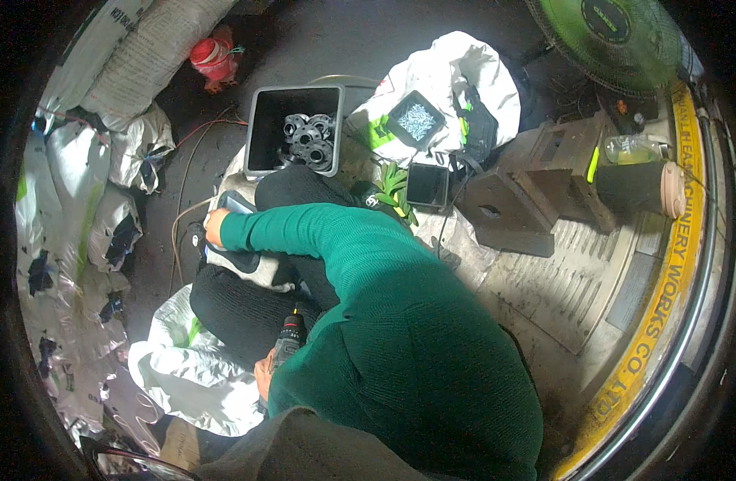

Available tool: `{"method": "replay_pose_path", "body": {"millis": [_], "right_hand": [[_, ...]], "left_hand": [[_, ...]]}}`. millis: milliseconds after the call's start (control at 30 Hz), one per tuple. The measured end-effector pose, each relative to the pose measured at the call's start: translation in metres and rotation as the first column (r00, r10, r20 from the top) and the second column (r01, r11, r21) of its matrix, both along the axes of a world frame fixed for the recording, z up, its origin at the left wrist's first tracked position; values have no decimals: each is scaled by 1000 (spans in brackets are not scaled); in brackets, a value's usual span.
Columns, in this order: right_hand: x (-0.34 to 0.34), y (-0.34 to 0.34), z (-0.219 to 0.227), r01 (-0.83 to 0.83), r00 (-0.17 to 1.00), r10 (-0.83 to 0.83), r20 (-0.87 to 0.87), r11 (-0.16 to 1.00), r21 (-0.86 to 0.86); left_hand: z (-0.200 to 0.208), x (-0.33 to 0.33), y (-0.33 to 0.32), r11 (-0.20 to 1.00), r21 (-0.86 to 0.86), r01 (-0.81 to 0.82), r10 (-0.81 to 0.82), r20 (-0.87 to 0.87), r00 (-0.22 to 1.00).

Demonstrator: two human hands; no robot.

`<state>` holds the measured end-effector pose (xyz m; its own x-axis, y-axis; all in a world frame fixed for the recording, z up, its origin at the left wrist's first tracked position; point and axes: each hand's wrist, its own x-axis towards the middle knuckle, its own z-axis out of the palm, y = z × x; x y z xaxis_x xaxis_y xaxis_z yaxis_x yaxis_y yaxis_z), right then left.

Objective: The person sits on the floor and uses a cordless drill to fasten screws into a metal mechanical part. They repeatedly pick up screws from a nearby container, align them, and drive them into the part resting on their lap.

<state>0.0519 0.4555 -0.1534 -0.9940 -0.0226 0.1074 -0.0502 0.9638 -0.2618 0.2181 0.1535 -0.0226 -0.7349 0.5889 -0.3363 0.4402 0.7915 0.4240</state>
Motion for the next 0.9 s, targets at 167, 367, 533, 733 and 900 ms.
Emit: {"method": "replay_pose_path", "body": {"millis": [167, 367, 533, 733, 900], "right_hand": [[29, 12, 26, 178, 984, -179, 15, 966, -188], [149, 171, 26, 183, 698, -468, -541, 848, -497], [320, 304, -58, 954, 278, -944, 177, 251, -162], [374, 353, -136, 921, 93, -810, 580, 291, 259], [358, 358, -153, 918, 15, -829, 559, 234, 321]], "left_hand": [[-11, -11, -7, 989, -106, 100, -95, 47, 994], [-12, -2, -16, 996, 50, -70, 70, 10, 998], [-6, 9, -14, 996, 47, 72, -56, -280, 958], [6, 12, 4, 982, -151, 117, -157, -285, 946], [18, 13, 23, 987, -99, 126, -151, -299, 942]]}}
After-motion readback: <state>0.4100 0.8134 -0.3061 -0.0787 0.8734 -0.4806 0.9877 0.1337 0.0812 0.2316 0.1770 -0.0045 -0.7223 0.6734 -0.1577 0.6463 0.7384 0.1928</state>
